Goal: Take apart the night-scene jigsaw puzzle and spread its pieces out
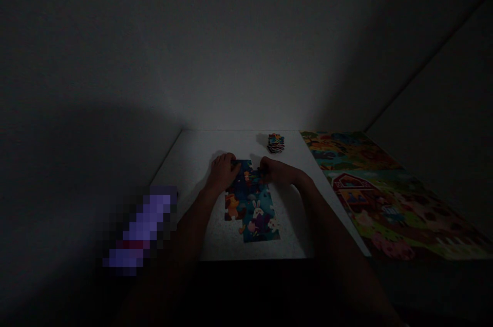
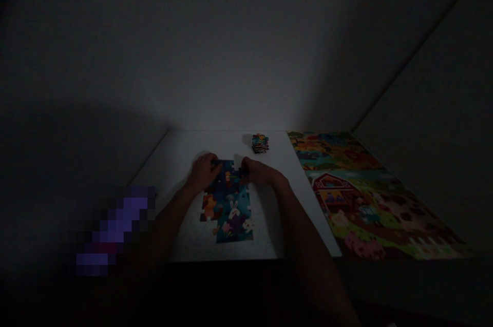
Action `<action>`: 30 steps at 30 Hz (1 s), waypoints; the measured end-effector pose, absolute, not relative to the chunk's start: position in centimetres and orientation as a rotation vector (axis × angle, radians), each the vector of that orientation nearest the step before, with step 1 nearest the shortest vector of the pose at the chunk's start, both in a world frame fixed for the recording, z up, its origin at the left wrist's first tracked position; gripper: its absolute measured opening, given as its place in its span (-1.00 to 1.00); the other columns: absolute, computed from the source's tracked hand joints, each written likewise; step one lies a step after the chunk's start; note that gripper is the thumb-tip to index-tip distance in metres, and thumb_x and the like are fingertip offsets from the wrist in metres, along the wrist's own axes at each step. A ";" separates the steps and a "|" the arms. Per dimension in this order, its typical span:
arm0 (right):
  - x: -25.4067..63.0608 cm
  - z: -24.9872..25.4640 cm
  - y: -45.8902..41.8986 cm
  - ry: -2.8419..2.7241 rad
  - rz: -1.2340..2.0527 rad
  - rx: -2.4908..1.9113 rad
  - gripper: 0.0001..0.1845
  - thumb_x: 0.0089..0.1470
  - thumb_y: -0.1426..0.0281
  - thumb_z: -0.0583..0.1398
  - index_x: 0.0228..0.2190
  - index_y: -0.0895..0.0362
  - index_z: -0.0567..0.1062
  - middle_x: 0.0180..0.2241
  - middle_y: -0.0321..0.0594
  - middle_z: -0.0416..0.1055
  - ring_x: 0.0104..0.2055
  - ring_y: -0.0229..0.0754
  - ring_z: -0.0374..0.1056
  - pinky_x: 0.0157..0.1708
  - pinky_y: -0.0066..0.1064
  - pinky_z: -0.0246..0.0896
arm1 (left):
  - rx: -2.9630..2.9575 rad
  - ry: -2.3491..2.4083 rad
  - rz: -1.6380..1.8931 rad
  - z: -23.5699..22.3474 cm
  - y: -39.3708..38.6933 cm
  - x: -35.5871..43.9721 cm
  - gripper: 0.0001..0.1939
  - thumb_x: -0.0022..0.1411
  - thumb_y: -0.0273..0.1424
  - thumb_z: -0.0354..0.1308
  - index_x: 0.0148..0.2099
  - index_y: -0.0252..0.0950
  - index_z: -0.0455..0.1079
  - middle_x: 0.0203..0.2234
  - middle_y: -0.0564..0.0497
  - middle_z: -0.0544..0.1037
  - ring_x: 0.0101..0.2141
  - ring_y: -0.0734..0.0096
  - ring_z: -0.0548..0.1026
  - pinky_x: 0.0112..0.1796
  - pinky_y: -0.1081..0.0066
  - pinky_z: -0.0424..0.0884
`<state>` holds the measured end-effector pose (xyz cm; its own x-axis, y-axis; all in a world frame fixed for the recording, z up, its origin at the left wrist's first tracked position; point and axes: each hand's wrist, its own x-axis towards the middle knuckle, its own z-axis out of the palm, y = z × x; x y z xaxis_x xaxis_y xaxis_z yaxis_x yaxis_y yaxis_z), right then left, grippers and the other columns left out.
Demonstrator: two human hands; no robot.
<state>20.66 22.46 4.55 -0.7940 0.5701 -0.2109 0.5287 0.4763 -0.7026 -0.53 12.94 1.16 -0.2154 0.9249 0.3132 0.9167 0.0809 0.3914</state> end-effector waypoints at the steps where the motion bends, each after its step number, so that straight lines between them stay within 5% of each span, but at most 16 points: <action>1: 20.7 4.3 22.6 -2.609 1.282 -0.966 -0.56 -0.21 0.36 0.35 -0.32 0.08 0.25 -0.37 -0.35 0.29 -0.33 -0.21 0.19 -0.36 -0.39 0.09 | 1.959 2.289 0.820 1.1 13.0 -0.6 -0.85 0.30 -0.35 0.14 -0.10 -0.25 0.35 -0.17 -0.12 0.51 -0.07 0.07 0.44 -0.01 0.13 0.31; 19: 20.7 4.0 23.3 -2.060 1.759 -0.633 -0.68 -0.22 0.33 0.38 -0.40 0.10 0.40 -0.44 -0.40 0.34 -0.35 -0.24 0.27 -0.27 -0.36 0.16 | 1.918 2.067 1.064 1.2 12.9 -1.0 -0.81 0.25 -0.49 0.12 -0.10 -0.19 0.45 -0.16 -0.05 0.46 -0.13 0.24 0.50 -0.03 0.21 0.44; 30: 20.5 3.8 25.1 -1.515 1.294 -0.891 -0.59 -0.23 0.12 0.34 -0.43 0.04 0.31 -0.51 -0.38 0.34 -0.47 -0.23 0.28 -0.51 -0.41 0.05 | 1.834 1.971 1.184 1.0 12.9 -1.0 -0.75 0.25 -0.50 0.07 -0.07 -0.18 0.46 -0.13 -0.02 0.44 -0.10 0.29 0.51 -0.04 0.28 0.48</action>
<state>20.47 25.05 3.84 -0.3120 0.9315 0.1869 -0.0395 0.1839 -0.9822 -1.04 12.88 0.99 -0.2099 0.9077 0.3634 0.7472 -0.0908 0.6584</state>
